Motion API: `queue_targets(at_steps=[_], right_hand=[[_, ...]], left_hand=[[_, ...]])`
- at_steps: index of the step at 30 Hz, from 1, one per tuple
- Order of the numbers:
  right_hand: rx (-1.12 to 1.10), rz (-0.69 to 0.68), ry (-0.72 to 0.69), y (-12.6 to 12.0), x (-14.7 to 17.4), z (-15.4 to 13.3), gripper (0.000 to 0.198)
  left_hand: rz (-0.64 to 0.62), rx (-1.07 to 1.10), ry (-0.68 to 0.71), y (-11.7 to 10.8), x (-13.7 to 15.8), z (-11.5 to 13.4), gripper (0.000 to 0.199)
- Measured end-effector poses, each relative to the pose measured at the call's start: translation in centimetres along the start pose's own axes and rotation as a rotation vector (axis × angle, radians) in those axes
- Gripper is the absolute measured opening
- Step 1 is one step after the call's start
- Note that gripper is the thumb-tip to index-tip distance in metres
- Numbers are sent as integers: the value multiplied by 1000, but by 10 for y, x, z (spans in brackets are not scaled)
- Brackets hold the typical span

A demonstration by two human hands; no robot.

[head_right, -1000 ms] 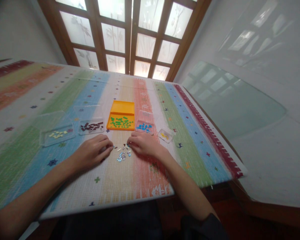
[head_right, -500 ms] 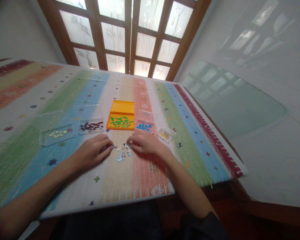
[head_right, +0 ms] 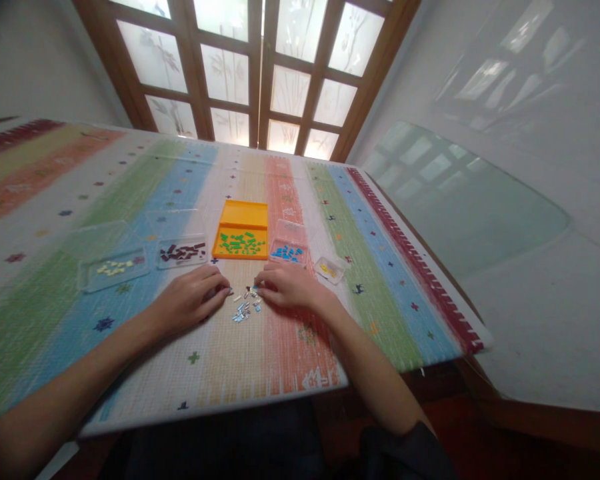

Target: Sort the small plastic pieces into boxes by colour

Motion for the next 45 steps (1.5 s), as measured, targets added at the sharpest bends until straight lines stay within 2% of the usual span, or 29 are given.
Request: queue_targets(at_steps=[11, 21, 37, 45], right_hand=[[24, 22, -27, 5, -2, 2, 15], [60, 95, 6, 11, -7, 5, 18], [-48, 131, 27, 16, -21, -1, 22], [-27, 58, -26, 17, -24, -1, 25]], left_hand=[[27, 86, -44, 9, -17, -10, 22], [-10, 141, -30, 6, -15, -3, 25], [10, 158, -41, 6, -13, -2, 24], [130, 95, -87, -5, -9, -8, 21]])
Point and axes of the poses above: each hand's wrist, its own x-axis away from the middle knuckle, its own y-axis out of the palm, z = x × y, the point moved 2 cm from there along -x, towards the middle knuckle, and after that the axes turned 5 degrees about x, right-handed, at the moved point
